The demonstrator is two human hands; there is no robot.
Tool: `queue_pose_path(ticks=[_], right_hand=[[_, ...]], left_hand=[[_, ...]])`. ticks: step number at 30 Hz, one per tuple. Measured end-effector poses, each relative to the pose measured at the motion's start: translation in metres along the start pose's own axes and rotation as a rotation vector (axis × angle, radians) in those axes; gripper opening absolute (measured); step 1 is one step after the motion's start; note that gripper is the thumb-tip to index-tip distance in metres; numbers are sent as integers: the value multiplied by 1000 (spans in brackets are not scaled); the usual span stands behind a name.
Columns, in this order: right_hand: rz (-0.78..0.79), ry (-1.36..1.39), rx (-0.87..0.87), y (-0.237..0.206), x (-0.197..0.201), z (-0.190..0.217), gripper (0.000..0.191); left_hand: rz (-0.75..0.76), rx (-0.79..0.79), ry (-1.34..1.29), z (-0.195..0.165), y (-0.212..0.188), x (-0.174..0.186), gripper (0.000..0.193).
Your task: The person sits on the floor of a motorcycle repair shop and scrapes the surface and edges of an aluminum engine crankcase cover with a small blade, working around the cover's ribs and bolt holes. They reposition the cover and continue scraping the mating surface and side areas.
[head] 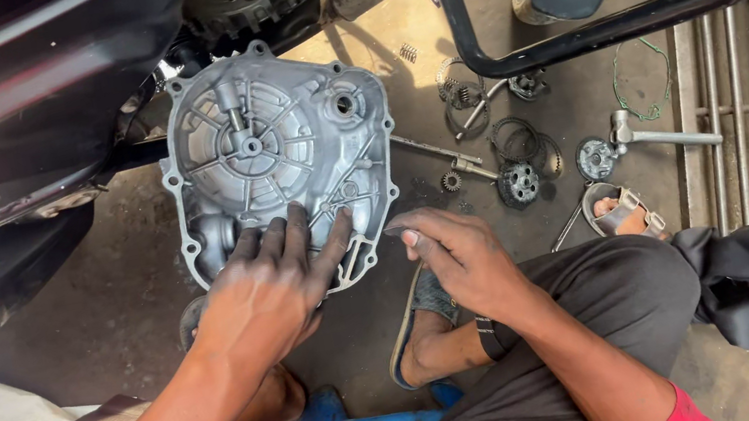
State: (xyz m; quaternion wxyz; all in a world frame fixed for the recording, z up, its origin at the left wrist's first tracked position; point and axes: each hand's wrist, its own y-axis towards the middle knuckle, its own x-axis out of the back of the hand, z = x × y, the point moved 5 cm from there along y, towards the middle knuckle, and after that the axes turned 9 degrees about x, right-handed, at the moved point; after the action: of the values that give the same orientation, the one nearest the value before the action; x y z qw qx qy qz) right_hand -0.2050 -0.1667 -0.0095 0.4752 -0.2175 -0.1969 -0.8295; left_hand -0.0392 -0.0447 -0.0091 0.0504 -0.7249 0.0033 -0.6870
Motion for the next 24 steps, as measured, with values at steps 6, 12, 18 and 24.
queue_pose_path(ticks=[6, 12, 18, 24], right_hand=[[59, -10, -89, 2, -7, 4, 13], [68, -34, -98, 4, -10, -4, 14], [35, -90, -129, -4, -11, -27, 18], [109, 9, -674, -13, -27, -84, 32]], left_hand=[[-40, -22, -20, -2, 2, 5, 108], [-15, -15, -22, -1, 4, 2, 107], [45, -24, -65, -4, 2, -16, 115], [-34, -42, -188, -7, 20, -52, 105]])
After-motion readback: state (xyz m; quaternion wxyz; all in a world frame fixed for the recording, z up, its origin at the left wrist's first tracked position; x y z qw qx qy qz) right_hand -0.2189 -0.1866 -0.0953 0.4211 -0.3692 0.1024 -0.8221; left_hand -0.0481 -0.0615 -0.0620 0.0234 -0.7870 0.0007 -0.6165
